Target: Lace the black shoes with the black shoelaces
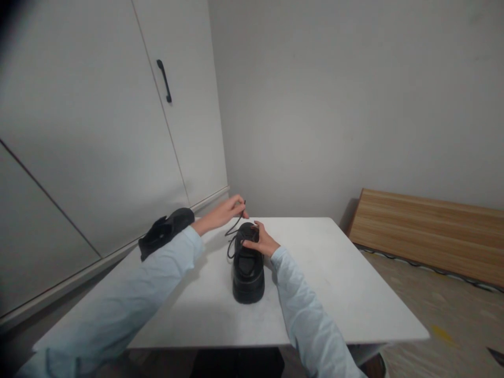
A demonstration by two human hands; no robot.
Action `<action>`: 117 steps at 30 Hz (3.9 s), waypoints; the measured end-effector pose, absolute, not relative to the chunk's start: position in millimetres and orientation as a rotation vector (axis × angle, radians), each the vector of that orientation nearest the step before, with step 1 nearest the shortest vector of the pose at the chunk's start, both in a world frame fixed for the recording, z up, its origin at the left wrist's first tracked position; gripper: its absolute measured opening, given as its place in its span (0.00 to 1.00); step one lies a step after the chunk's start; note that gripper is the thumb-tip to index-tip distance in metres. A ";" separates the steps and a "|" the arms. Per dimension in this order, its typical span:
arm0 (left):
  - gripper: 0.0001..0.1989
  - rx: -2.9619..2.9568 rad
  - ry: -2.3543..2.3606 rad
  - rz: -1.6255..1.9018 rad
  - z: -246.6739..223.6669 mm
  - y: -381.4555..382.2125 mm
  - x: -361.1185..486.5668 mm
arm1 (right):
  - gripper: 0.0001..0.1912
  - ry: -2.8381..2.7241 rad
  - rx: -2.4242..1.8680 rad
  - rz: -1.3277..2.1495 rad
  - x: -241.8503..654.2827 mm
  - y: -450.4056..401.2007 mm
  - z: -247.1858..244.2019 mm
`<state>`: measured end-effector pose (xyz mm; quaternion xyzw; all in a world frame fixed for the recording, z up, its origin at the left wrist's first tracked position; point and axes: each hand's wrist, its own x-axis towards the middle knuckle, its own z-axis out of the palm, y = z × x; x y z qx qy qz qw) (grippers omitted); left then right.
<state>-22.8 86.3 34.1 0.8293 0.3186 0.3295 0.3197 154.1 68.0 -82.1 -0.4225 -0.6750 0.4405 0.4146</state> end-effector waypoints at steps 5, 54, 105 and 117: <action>0.09 2.336 0.888 0.804 -4.1 77.5 -16.2 | 0.49 -1.691 -1.048 1.086 152.4 67.7 -79.2; 0.09 2.284 1.029 1.029 -50.8 71.0 -51.4 | 0.49 -1.699 -1.145 1.056 150.3 65.7 -76.7; 0.06 2.602 1.166 0.990 -62.8 71.3 -57.2 | 0.11 -1.973 -1.110 0.501 139.3 63.7 -69.8; 0.07 2.498 1.060 0.994 -55.4 69.0 -58.5 | 0.03 -1.932 -1.268 0.418 133.4 65.7 -77.3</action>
